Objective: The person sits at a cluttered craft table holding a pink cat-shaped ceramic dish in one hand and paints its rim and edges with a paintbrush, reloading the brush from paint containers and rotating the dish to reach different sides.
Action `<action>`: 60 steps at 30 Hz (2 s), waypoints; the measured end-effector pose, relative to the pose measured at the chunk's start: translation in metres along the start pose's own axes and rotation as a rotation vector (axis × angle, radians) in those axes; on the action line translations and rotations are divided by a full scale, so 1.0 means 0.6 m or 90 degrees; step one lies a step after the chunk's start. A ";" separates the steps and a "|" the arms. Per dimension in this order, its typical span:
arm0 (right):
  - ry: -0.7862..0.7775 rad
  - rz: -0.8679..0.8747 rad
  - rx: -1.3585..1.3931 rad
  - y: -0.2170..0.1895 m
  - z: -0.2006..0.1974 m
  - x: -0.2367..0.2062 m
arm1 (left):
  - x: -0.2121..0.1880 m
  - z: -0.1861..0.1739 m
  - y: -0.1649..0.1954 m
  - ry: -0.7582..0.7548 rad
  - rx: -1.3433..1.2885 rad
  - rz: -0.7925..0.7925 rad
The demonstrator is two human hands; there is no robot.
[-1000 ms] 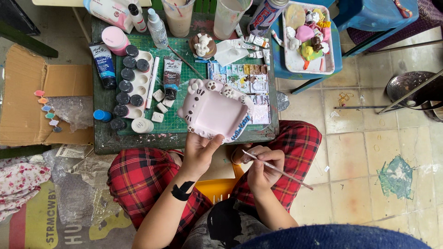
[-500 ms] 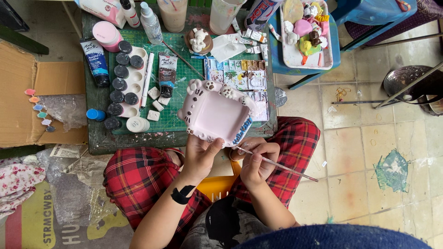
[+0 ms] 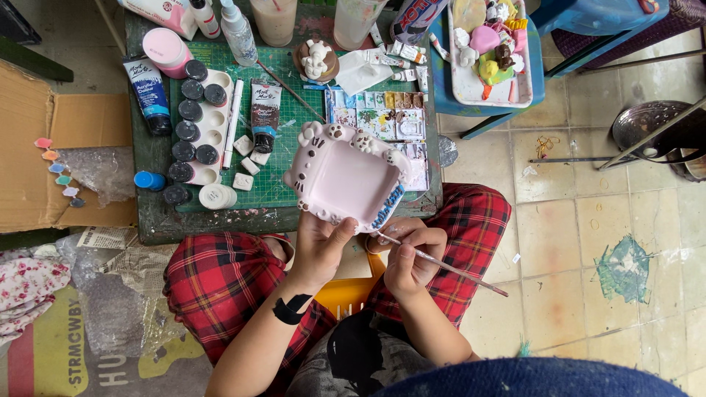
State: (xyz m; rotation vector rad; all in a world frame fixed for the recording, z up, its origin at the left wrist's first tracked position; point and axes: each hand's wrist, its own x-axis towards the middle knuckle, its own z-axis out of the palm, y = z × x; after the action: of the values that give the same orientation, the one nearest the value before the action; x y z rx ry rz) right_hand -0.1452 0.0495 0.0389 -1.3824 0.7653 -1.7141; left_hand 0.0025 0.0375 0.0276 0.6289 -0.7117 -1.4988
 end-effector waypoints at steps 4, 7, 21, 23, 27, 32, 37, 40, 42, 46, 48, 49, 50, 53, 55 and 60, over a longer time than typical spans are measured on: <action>0.000 0.005 0.005 -0.002 0.000 -0.001 | -0.002 0.000 -0.002 0.004 -0.008 -0.003; -0.002 0.004 -0.002 -0.002 0.000 -0.001 | -0.002 0.000 -0.002 -0.001 -0.016 -0.007; 0.006 0.026 -0.024 -0.005 -0.001 0.000 | -0.003 0.000 0.002 -0.007 0.001 -0.007; 0.004 0.027 -0.018 -0.007 0.000 0.002 | -0.002 0.000 0.002 -0.007 -0.006 -0.007; -0.005 0.030 -0.004 -0.008 0.000 0.002 | -0.003 0.000 0.002 -0.004 0.011 -0.008; -0.002 0.034 -0.019 -0.006 -0.004 -0.002 | -0.003 -0.001 0.003 -0.009 0.017 -0.002; 0.001 0.040 -0.010 -0.005 -0.005 -0.003 | -0.003 -0.002 0.005 -0.011 0.023 -0.001; 0.003 0.040 0.004 -0.006 -0.006 0.000 | -0.002 -0.001 0.005 -0.011 0.012 -0.004; 0.018 0.036 0.011 -0.006 -0.005 0.003 | -0.003 0.000 0.005 -0.010 0.013 0.003; 0.042 0.054 0.081 -0.010 -0.011 0.011 | -0.001 -0.002 0.003 -0.003 0.021 -0.015; 0.067 0.050 0.085 -0.010 -0.011 0.012 | -0.001 -0.001 0.002 0.005 0.016 -0.018; 0.053 0.047 0.071 -0.010 -0.012 0.012 | -0.001 -0.001 0.002 0.004 0.014 -0.019; 0.038 0.043 0.057 -0.009 -0.013 0.013 | -0.001 -0.001 0.002 0.003 0.012 -0.021; 0.006 0.045 0.033 -0.009 -0.013 0.009 | 0.001 0.000 0.007 0.004 0.013 -0.026; 0.011 0.042 0.026 -0.007 -0.017 0.009 | 0.003 0.001 0.012 0.000 0.016 -0.028; 0.070 0.035 -0.025 -0.004 -0.048 0.028 | 0.009 0.003 0.029 -0.005 0.026 -0.042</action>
State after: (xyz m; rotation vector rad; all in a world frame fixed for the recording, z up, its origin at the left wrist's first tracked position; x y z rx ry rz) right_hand -0.1751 0.0354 0.0429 -1.2885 0.8945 -1.7518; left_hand 0.0123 0.0322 0.0417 0.6833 -0.7351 -1.5509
